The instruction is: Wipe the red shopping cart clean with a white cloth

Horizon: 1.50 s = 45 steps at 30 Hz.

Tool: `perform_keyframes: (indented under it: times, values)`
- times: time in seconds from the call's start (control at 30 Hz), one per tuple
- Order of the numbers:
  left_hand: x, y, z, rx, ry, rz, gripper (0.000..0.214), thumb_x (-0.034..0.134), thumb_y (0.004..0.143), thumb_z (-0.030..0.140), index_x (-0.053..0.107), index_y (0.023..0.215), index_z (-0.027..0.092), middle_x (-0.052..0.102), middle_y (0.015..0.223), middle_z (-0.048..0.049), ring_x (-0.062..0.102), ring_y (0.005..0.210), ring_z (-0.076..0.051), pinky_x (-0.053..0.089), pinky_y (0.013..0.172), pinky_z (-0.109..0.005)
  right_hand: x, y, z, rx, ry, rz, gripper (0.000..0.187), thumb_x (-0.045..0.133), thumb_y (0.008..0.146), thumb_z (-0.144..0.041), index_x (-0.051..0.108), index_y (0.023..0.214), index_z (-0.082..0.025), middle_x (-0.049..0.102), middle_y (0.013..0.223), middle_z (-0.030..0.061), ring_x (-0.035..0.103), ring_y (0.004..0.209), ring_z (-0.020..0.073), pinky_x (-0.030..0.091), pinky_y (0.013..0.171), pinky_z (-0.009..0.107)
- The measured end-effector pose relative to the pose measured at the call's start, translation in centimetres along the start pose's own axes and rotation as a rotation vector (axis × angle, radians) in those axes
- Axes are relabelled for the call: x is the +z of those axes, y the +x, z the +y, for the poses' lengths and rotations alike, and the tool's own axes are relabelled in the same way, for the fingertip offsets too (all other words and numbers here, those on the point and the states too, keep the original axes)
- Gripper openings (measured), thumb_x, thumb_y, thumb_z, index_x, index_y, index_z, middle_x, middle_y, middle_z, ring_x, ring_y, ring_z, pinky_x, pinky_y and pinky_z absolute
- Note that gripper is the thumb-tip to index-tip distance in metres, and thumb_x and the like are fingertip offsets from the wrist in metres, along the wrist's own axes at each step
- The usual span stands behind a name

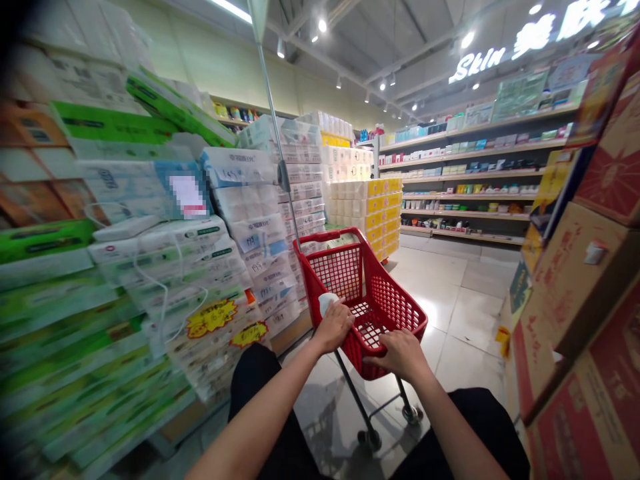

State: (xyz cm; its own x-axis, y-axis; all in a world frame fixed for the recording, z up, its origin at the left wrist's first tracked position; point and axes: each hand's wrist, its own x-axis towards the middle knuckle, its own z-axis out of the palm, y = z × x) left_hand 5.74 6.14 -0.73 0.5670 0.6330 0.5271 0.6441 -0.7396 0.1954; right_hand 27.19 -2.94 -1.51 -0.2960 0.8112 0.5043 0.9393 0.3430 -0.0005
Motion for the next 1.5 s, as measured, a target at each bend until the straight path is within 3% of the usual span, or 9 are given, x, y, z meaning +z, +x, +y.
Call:
perform_keyframes:
  times: [0.13,0.37,0.5,0.7,0.97,1.17,1.3,1.4,1.5]
  values:
    - [0.3,-0.9,1.3,-0.040,0.023,0.016,0.031,0.028,0.100,0.042,0.049,0.104,0.020,0.053,0.119,-0.0062,0.029,0.138,-0.021,0.021,0.117,-0.049,0.8,0.8,-1.7,0.027,-0.030,0.040,0.038,0.061,0.077,-0.058,0.056,0.066,-0.022,0.066,0.067,0.0017,0.059,0.068,0.0185,0.029,0.068,0.032]
    - [0.9,-4.6,5.5,0.036,0.035,0.026,0.030,0.037,0.097,0.043,0.048,0.111,0.019,0.053,0.120,-0.0079,0.032,0.135,-0.023,0.018,0.119,-0.049,1.5,1.5,-3.0,0.072,0.004,0.008,0.012,0.065,0.075,-0.029,0.057,0.076,-0.021,0.066,0.078,0.0017,0.059,0.076,0.0183,0.028,0.069,0.031]
    - [-0.4,-5.1,4.8,0.071,0.043,-0.010,0.026,0.035,0.098,0.039,0.050,0.110,0.020,0.055,0.118,-0.0057,0.037,0.131,-0.022,0.019,0.118,-0.049,0.2,1.0,-0.9,-0.051,0.117,-0.124,0.024,0.065,0.077,-0.043,0.057,0.087,-0.022,0.066,0.086,0.0019,0.059,0.081,0.0192,0.032,0.070,0.029]
    - [-1.7,-5.5,2.3,0.054,0.042,0.003,0.024,0.032,0.099,0.034,0.052,0.105,0.021,0.055,0.116,-0.0046,0.040,0.128,-0.020,0.024,0.116,-0.047,-1.1,-0.3,2.9,-0.084,0.055,-0.080,0.029,0.066,0.078,-0.049,0.055,0.081,-0.022,0.064,0.086,0.0031,0.056,0.087,0.0215,0.036,0.082,0.033]
    - [-0.5,-6.2,1.8,-0.105,0.170,0.126,0.032,0.037,0.097,0.042,0.050,0.112,0.017,0.052,0.118,-0.0107,0.041,0.124,-0.027,0.027,0.112,-0.055,1.9,0.7,-1.1,-0.035,-0.095,0.063,0.023,0.056,0.088,-0.042,0.052,0.084,-0.020,0.060,0.080,0.0046,0.052,0.079,0.0212,0.035,0.078,0.034]
    - [1.7,-6.5,5.6,-0.175,0.223,0.175,0.040,0.045,0.092,0.045,0.048,0.115,0.012,0.051,0.114,-0.0141,0.043,0.118,-0.032,0.025,0.110,-0.061,1.9,0.9,-3.1,0.005,-0.123,0.092,0.011,0.059,0.084,-0.028,0.054,0.084,-0.018,0.058,0.079,0.0056,0.050,0.079,0.0218,0.033,0.079,0.034]
    - [2.6,-6.0,8.1,-0.154,0.203,0.126,0.041,0.050,0.088,0.032,0.046,0.123,0.011,0.050,0.120,-0.0151,0.043,0.117,-0.033,0.029,0.109,-0.059,2.0,0.6,-4.0,0.024,-0.105,0.100,0.005,0.053,0.083,-0.014,0.054,0.080,-0.019,0.057,0.077,0.0048,0.048,0.077,0.0203,0.032,0.078,0.033]
    - [1.9,-6.1,8.5,-0.110,0.155,0.071,0.043,0.049,0.086,0.025,0.045,0.127,0.013,0.051,0.123,-0.0133,0.044,0.117,-0.031,0.030,0.109,-0.055,2.0,0.3,-4.4,0.016,-0.070,0.113,0.008,0.051,0.084,-0.014,0.054,0.079,-0.019,0.057,0.077,0.0040,0.047,0.075,0.0193,0.031,0.076,0.033]
    - [-0.1,-6.7,7.3,-0.019,0.089,-0.002,0.048,0.048,0.088,0.027,0.041,0.134,0.017,0.049,0.131,-0.0096,0.044,0.120,-0.026,0.031,0.111,-0.049,2.0,0.2,-4.7,-0.005,-0.024,0.115,0.005,0.056,0.082,-0.019,0.054,0.079,-0.020,0.058,0.077,0.0032,0.048,0.076,0.0193,0.031,0.075,0.032]
